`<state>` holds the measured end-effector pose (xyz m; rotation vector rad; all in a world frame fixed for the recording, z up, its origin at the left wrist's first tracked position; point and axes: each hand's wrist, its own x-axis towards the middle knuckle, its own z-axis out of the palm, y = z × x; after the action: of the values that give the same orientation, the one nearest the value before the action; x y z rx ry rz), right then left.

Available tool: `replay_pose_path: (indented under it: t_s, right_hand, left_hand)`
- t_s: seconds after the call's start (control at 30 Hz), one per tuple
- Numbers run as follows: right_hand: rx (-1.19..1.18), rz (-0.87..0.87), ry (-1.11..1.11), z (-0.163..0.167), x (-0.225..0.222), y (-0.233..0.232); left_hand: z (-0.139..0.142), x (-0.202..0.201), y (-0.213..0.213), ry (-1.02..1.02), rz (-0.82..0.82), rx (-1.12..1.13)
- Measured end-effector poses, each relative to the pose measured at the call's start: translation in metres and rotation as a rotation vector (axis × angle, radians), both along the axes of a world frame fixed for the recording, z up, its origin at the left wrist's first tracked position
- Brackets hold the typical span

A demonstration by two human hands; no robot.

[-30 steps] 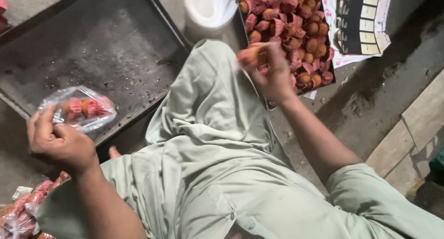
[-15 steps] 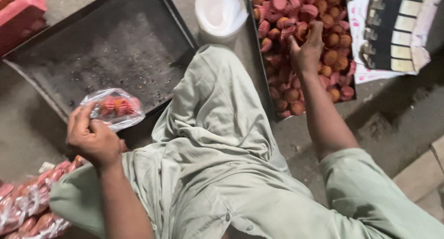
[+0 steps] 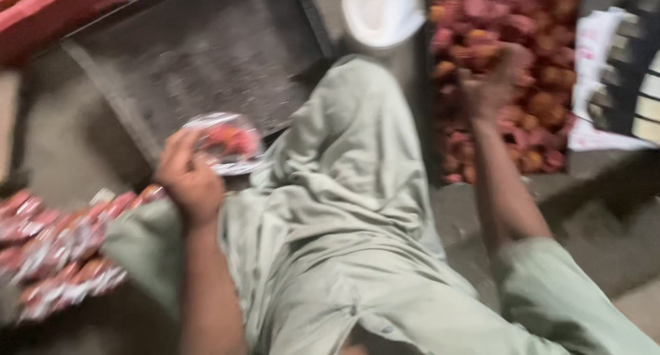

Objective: The person sits on the floor and repeatedly picks up cupcakes from a tray, places them into clear plastic bags, and ties the bags shut. The person then sets the tied bags aside and continues the process with more cupcakes.

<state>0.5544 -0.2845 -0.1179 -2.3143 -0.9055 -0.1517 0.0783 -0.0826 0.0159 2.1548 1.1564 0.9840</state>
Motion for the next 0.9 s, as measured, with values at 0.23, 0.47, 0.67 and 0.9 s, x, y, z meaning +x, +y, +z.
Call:
replay_pose_path:
  t_s: [0.23, 0.47, 0.67, 0.9]
  right_hand:
    - [0.444, 0.589, -0.006, 0.121, -0.166, 0.043]
    - [0.048, 1.215, 0.191, 0.187, -0.291, 0.113]
    - [-0.477, 1.171, 0.008, 0.172, -0.306, 0.120]
    - [-0.354, 1.230, 0.048, 0.140, -0.275, 0.103]
  left_hand:
    - [0.004, -0.008, 0.005, -0.070, -0.108, -0.259]
    - [0.042, -0.002, -0.005, -0.038, -0.356, -0.352]
    - [0.046, 0.000, -0.023, -0.027, -0.331, -0.280]
    - [0.028, 0.040, -0.041, 0.012, -0.351, -0.208]
